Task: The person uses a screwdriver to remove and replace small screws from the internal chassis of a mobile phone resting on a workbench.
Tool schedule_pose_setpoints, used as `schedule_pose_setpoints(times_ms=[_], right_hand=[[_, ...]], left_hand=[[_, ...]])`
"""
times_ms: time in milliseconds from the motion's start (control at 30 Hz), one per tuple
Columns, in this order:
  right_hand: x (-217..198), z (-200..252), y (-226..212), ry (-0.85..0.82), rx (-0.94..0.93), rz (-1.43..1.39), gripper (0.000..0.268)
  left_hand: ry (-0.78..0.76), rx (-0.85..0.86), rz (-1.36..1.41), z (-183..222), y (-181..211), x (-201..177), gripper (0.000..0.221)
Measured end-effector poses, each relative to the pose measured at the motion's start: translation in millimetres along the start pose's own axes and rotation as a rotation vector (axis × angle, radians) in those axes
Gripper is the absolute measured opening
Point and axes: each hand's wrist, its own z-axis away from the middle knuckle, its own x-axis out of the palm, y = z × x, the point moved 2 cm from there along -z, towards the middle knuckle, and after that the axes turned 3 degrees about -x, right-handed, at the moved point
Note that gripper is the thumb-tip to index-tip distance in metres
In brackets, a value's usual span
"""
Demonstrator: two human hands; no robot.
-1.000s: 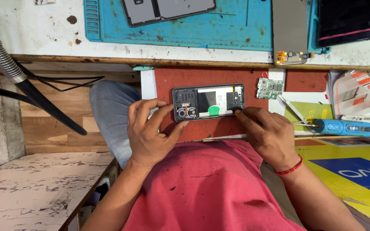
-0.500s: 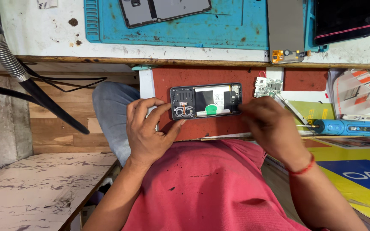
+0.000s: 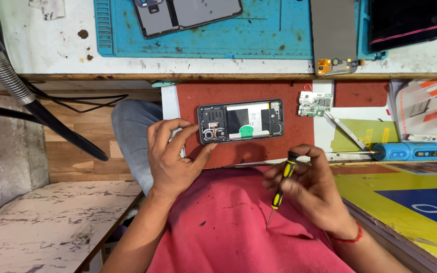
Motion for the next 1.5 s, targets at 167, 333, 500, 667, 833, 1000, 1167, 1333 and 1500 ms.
schedule_pose_setpoints(times_ms=[167, 333, 500, 667, 833, 1000, 1167, 1333, 1500], right_hand=[[-12, 5, -15, 0.048, -0.37, 0.175, 0.061], [-25, -29, -11, 0.299, -0.905, 0.532, 0.061], [-22, -47, -8, 0.407, -1.031, 0.733, 0.061], [-33, -45, 2, 0.383, -0.933, 0.764, 0.061], [-31, -47, 3, 0.365, -0.954, 0.785, 0.061], [-31, -48, 3, 0.345, -0.968, 0.787, 0.064], [-26, -51, -2, 0.336, -0.99, 0.812, 0.067], [-24, -51, -3, 0.309, -0.977, 0.785, 0.067], [-27, -51, 0, 0.3, -0.97, 0.779, 0.068]], left_hand=[[-0.01, 0.0, -0.014, 0, 0, 1, 0.041], [-0.019, -0.002, -0.034, 3, 0, 1, 0.041], [-0.025, -0.004, -0.023, 3, -2, 3, 0.041], [-0.023, -0.006, -0.045, 4, -2, 3, 0.041], [-0.028, -0.012, -0.041, 4, -2, 3, 0.041], [-0.03, -0.008, -0.038, 4, -3, 4, 0.041], [-0.029, -0.008, -0.035, 5, -4, 4, 0.041], [-0.024, 0.002, -0.033, 6, -7, 6, 0.041], [-0.028, -0.002, -0.03, 6, -7, 6, 0.041]])
